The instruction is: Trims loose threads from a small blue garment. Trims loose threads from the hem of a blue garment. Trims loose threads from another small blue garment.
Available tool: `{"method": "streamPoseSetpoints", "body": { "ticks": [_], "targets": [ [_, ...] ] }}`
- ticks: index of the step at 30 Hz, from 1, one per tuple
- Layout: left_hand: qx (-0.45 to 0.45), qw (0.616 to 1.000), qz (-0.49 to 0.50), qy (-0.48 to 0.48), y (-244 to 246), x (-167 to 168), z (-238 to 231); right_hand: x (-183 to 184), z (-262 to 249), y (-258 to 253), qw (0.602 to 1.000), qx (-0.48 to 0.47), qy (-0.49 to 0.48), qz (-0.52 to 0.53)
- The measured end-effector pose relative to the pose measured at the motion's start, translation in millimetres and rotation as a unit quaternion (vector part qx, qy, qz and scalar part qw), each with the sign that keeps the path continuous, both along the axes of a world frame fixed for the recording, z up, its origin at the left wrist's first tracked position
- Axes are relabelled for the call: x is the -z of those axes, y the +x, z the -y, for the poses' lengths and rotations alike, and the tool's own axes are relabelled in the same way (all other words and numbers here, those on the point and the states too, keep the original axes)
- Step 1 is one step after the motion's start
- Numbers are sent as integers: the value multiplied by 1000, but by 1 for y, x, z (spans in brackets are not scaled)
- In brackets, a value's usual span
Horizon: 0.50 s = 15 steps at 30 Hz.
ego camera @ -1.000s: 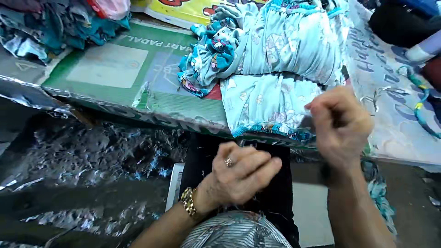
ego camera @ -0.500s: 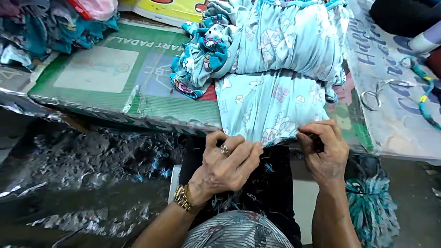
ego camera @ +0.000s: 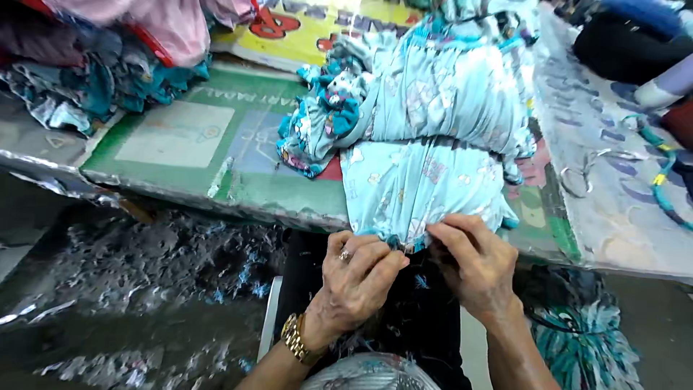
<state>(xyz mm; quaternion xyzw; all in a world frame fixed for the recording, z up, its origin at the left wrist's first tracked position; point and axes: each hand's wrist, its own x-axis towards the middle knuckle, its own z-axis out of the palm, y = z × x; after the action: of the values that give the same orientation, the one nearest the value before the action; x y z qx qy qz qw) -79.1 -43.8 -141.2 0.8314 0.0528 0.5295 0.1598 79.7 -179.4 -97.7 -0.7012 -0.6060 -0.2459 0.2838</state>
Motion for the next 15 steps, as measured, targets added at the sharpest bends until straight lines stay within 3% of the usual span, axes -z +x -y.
{"method": "streamPoseSetpoints", "body": {
  "ticks": [8,15],
  "targets": [
    [-42,997,-19,64,-1,-23,3,-7,8,-3,996,-48,26,-74],
    [-41,999,1,-32,4,-19,10,1,-16,-12,979,-149,21,-138]
  ]
}}
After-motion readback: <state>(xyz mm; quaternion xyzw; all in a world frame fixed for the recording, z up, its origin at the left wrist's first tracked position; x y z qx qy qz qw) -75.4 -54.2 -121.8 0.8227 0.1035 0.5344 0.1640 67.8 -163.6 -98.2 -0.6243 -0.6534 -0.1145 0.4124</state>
